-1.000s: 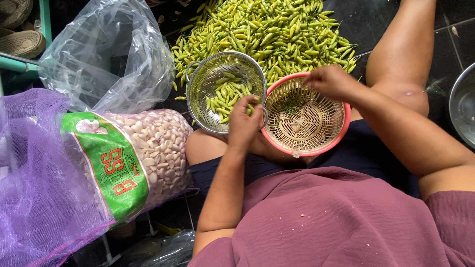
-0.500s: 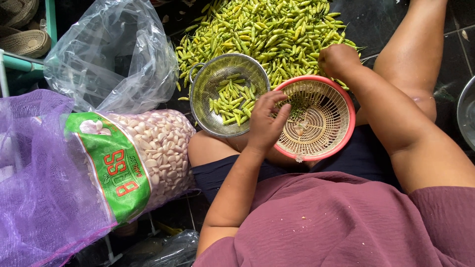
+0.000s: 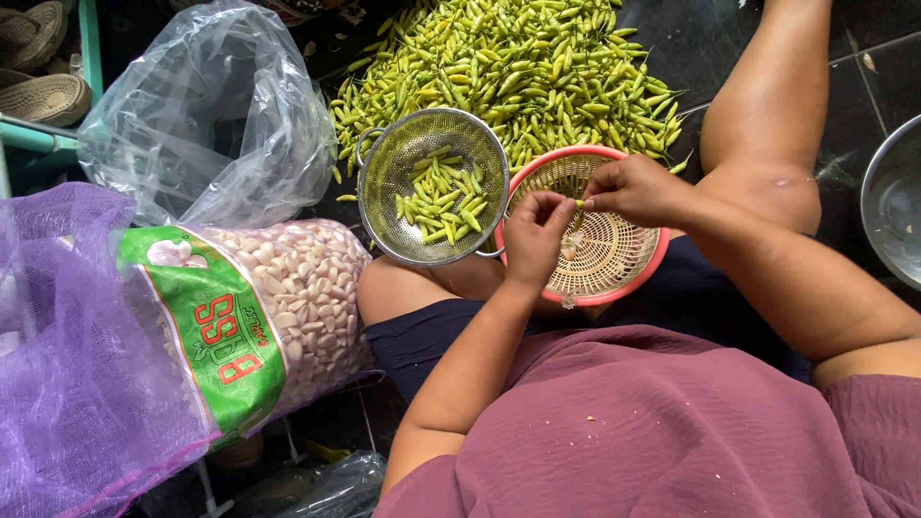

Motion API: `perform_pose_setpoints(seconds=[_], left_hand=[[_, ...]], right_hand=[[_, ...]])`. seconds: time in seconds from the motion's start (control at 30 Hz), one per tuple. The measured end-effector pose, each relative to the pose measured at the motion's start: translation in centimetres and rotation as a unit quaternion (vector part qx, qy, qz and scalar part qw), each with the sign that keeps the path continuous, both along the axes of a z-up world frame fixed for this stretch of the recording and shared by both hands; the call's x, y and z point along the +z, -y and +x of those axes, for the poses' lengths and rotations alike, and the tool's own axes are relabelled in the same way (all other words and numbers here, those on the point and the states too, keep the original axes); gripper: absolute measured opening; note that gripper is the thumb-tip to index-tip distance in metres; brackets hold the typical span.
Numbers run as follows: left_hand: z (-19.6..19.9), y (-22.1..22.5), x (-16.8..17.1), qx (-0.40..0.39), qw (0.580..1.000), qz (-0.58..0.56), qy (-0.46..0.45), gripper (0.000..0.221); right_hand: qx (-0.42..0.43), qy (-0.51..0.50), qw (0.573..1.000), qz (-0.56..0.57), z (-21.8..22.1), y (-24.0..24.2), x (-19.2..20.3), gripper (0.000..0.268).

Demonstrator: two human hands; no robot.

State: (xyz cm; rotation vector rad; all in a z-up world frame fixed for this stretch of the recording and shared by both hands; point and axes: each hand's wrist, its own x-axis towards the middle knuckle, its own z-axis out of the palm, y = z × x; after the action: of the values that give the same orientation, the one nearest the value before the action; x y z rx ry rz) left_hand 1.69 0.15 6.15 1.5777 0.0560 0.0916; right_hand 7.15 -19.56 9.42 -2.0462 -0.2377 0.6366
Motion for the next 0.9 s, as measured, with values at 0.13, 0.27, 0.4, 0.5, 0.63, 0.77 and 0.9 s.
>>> perform_pose_setpoints(seconds=[0.13, 0.27, 0.4, 0.5, 0.63, 0.77, 0.9], left_hand=[[-1.8, -0.1, 1.2, -0.014, 0.935, 0.23, 0.269, 0.01], [-2.3, 0.4, -0.5, -0.014, 0.998, -0.066, 0.017, 0.006], [-1.8, 0.3, -1.8, -0.001, 0.948, -0.237, -0.21, 0.031], [-2.2, 0.3, -2.7, -0.039, 0.936, -0.257, -0.239, 0.044], [-2.5, 0.0, -3.9, -0.05, 0.951, -0.205, -0.225, 0.032], [-2.5, -0.3, -5.7, -0.052, 0.961, -0.167, -0.213, 0.023], [-2.6, -0.2, -7.0, -0.087, 0.964, -0.192, -0.163, 0.024]], right_hand=[[-0.133, -0.095, 0.978, 0.131, -2.1, -1.7, -5.4, 0.009], [-0.164, -0.07, 0.969, 0.174, -2.8, -1.1, -4.3, 0.009], [-0.184, -0.074, 0.955, 0.221, -2.8, -1.2, -4.7, 0.014], [-0.214, -0.08, 0.942, 0.246, -3.0, -1.8, -5.3, 0.017], [-0.249, -0.091, 0.925, 0.273, -3.6, -2.6, -6.0, 0.021], [-0.234, -0.091, 0.93, 0.267, -3.6, -2.4, -6.7, 0.023], [-0.269, -0.261, 0.867, 0.328, -2.7, -1.2, -7.3, 0.017]])
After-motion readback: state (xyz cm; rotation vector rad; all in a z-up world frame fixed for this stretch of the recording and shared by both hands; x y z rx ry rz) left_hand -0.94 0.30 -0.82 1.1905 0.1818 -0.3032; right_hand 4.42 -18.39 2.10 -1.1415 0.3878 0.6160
